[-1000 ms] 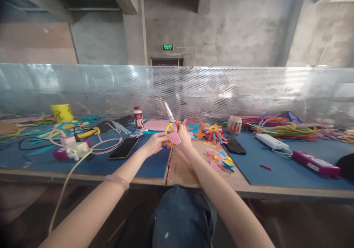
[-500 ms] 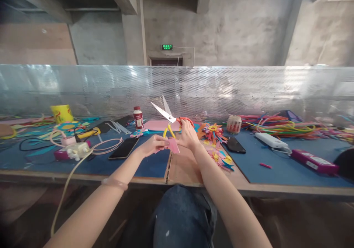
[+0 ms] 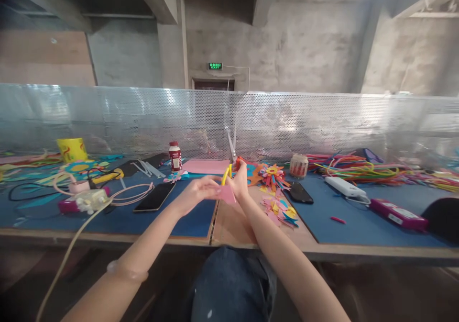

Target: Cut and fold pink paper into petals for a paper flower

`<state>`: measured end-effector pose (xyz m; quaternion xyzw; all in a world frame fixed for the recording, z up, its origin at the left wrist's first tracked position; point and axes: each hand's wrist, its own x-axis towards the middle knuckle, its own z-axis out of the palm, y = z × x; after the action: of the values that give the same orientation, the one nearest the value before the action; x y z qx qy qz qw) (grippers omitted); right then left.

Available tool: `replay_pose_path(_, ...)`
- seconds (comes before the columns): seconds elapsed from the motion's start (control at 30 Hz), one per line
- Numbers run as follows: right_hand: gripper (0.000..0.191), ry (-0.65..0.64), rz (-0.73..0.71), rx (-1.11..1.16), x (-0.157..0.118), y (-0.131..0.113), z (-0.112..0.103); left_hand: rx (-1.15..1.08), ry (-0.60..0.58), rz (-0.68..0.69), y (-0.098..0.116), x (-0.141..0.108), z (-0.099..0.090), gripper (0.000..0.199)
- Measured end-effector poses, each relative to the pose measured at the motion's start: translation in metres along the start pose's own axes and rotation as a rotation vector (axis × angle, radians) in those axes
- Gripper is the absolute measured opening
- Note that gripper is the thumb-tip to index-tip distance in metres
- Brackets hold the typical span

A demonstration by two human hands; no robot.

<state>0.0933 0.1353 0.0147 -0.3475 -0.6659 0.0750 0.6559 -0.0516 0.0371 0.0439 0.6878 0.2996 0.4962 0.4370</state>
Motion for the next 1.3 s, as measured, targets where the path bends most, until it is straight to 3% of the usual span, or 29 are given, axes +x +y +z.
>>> replay_pose_path(0.1,0.045,-0.006,0.181,0.146,0.001,-0.006,0.0,-0.028,0.225,0.096,0.016,0.005,-0.022,0.02)
replay_pose_path(0.3,0.032,-0.166,0.51,0.323,-0.003,-0.01,0.009,0.242,0.435,0.286,0.038,0.026,-0.053,0.026)
replay_pose_path(0.43,0.026,-0.288,0.497,0.341,-0.011,-0.016,0.013,0.344,0.535,0.421,0.038,0.037,-0.057,0.027)
replay_pose_path(0.67,0.025,-0.428,0.365,0.381,-0.021,-0.021,0.016,0.374,0.543,0.555,0.037,0.052,-0.062,0.011)
replay_pose_path(0.8,0.025,-0.497,0.328,0.388,-0.023,-0.026,0.013,0.381,0.534,0.537,0.03,0.056,-0.058,0.014)
replay_pose_path(1.3,0.018,-0.521,0.359,0.442,-0.023,-0.039,0.01,0.318,0.517,0.416,0.016,0.052,-0.055,0.026)
